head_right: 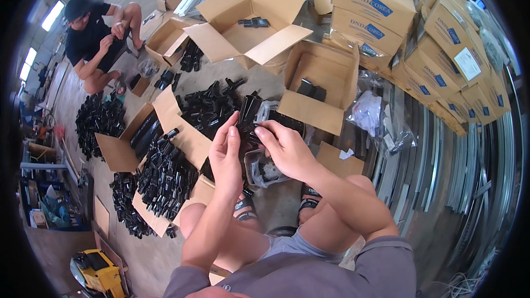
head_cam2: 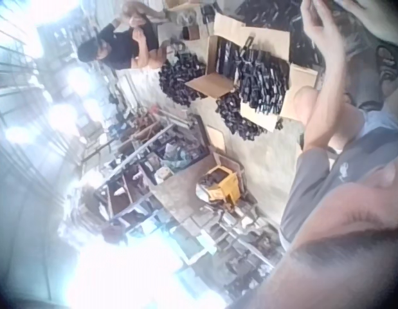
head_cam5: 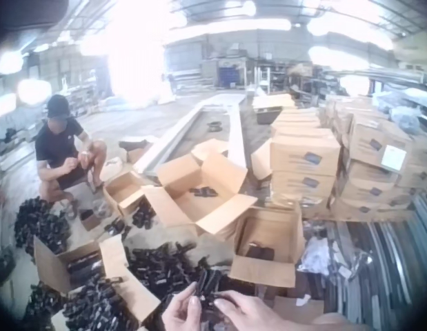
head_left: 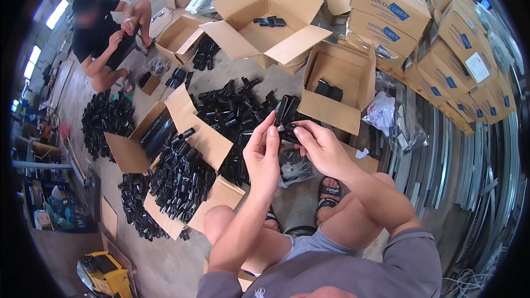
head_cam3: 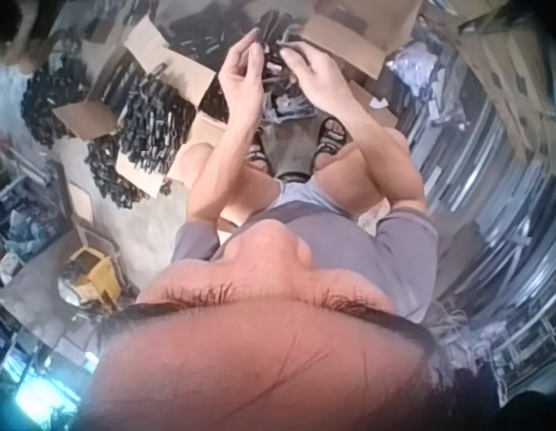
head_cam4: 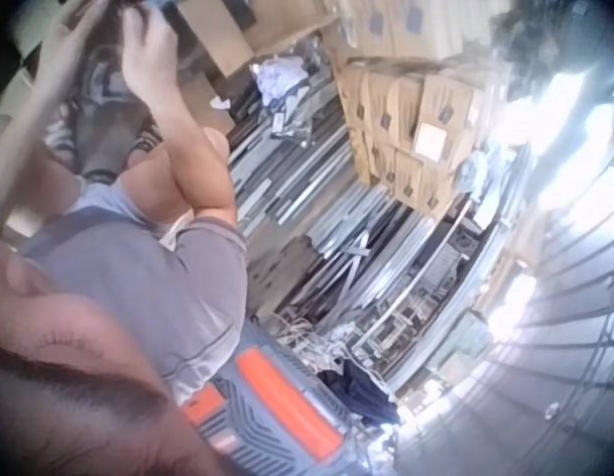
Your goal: The person joins two black plastic hinge components together by hand and places the assembled units into a small plastic bin located between their feet.
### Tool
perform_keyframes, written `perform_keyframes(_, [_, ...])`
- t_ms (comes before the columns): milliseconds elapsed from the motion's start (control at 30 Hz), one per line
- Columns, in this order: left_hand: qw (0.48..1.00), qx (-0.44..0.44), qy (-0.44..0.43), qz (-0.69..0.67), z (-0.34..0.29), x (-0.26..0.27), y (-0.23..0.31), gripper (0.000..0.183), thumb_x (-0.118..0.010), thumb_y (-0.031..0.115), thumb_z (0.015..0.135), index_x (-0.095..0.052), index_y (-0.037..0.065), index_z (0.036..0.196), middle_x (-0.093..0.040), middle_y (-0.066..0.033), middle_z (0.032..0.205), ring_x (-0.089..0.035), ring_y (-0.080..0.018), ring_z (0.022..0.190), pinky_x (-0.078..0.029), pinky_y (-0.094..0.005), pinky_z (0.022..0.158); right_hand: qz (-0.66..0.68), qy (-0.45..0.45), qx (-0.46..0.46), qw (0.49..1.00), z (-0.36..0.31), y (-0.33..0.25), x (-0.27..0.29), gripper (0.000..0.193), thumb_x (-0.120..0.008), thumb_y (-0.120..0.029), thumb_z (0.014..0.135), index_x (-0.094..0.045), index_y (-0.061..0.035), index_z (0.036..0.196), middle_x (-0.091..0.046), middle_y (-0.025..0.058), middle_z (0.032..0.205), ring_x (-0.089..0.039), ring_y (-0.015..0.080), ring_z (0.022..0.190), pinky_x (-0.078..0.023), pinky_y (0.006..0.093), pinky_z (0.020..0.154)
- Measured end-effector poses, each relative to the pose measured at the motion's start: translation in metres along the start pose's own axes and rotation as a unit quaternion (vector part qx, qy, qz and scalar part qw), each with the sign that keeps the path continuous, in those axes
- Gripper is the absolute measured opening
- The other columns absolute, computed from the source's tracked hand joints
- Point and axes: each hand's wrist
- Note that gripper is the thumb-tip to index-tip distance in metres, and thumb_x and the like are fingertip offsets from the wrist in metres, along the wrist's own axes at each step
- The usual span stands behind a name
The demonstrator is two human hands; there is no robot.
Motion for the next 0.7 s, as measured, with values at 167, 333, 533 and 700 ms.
perform_keyframes(167, [0.995, 0.04, -0.077, -0.041, 0.001, 0.007, 0.006, 0.046, -0.06, 0.008, 0.1, -0.05, 0.002, 0.144, -0.064, -0.0091, 0.127, -0.06, -0.0099, 0.109, -0.049, -0.0256, 0.095, 0.041, 0.014, 0.025, 0.999, 0.001, -0.001, 0.008, 0.041, -0.045, -0.034, 0.107, -0.063, 0.0022, 0.113, -0.065, 0.0051, 0.076, -0.062, 0.0101, 0.066, -0.049, 0.0271, 0.061])
perform_keyframes(333, [0.983, 0.058, -0.136, -0.105, -0.002, 0.005, 0.008, 0.055, -0.066, 0.002, 0.094, -0.046, 0.0, 0.146, -0.06, -0.0118, 0.136, -0.06, -0.0132, 0.115, -0.049, -0.0287, 0.1, 0.072, 0.088, 0.017, 0.993, 0.0, -0.003, 0.012, 0.045, -0.041, -0.034, 0.108, -0.067, 0.0026, 0.106, -0.067, 0.0052, 0.078, -0.061, 0.0089, 0.066, -0.05, 0.0254, 0.06])
perform_keyframes(533, [0.935, 0.239, -0.258, -0.038, -0.002, 0.015, 0.014, 0.039, -0.073, 0.007, 0.091, -0.061, -0.002, 0.127, -0.068, -0.0074, 0.117, -0.063, -0.0108, 0.104, -0.051, -0.027, 0.094, 0.078, 0.113, 0.007, 0.99, -0.002, 0.0, 0.018, 0.054, -0.036, -0.045, 0.108, -0.07, -0.003, 0.101, -0.062, -0.002, 0.075, -0.05, 0.0034, 0.06, -0.039, 0.0181, 0.053])
perform_keyframes(700, [0.947, 0.21, -0.243, -0.013, -0.007, 0.011, 0.016, 0.027, -0.069, 0.01, 0.095, -0.065, -0.002, 0.119, -0.07, -0.0038, 0.107, -0.062, -0.0059, 0.093, -0.05, -0.0218, 0.082, 0.031, 0.117, 0.008, 0.993, 0.003, 0.004, 0.022, 0.055, -0.036, -0.046, 0.108, -0.069, -0.003, 0.099, -0.057, -0.0029, 0.068, -0.045, 0.003, 0.055, -0.035, 0.0184, 0.051])
Point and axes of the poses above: each hand's wrist, its own z-axis towards the middle knuckle, its own x-axis out of the back of the hand, y = z × x
